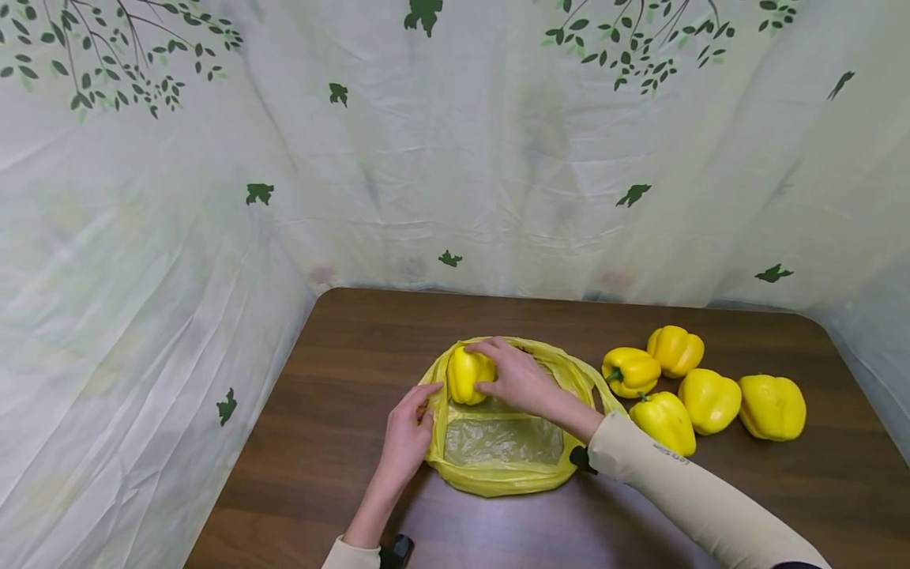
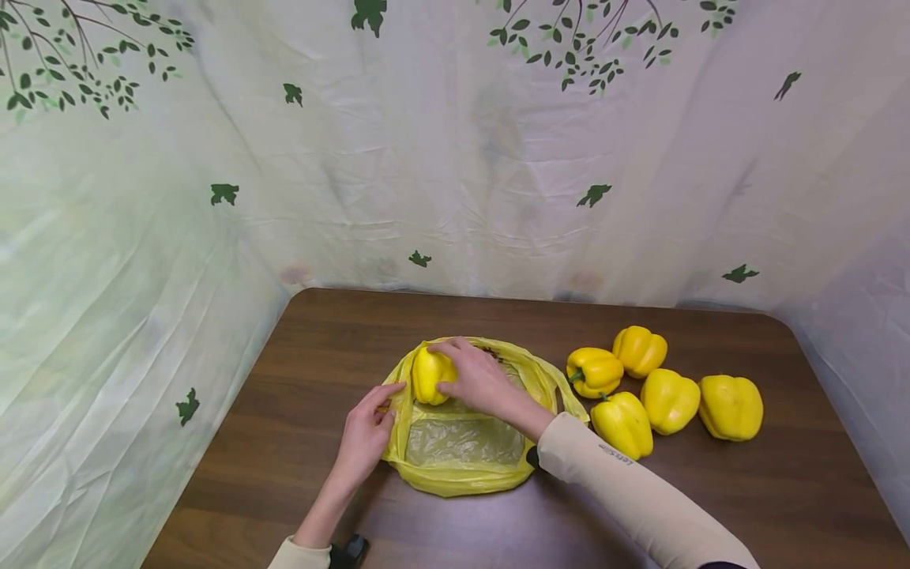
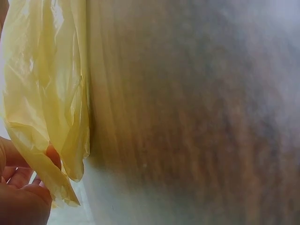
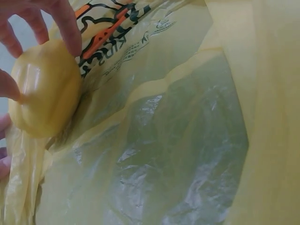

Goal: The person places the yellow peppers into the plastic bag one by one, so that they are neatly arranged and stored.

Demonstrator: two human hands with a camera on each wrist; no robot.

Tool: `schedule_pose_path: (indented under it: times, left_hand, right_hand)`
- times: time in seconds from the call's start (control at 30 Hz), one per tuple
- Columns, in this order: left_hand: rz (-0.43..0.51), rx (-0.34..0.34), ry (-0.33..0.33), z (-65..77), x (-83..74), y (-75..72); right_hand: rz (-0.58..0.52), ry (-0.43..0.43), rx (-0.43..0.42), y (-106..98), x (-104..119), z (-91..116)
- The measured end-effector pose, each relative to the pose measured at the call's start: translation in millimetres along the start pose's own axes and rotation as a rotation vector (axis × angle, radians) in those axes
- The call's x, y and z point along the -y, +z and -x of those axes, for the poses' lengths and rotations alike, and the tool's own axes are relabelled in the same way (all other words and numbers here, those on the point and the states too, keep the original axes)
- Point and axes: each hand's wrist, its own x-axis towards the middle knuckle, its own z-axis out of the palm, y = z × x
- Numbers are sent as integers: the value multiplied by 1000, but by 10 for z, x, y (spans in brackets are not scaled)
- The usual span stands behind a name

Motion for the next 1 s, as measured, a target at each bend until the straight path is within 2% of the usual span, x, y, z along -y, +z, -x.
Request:
schedule_pose_path:
  times: [0.1,0.47,1.0]
  left_hand:
    - [-10,-3,11,-4,7,6]
    - [-20,10,-20,-7,17,8]
    - [2,5,-38,-2,-6,-17]
  right_hand:
    - [-9,-2,4,0,0,-4]
    - [-37,-5,19,7,-10,-17]
    - [-137,51,-6,-49,-21,87]
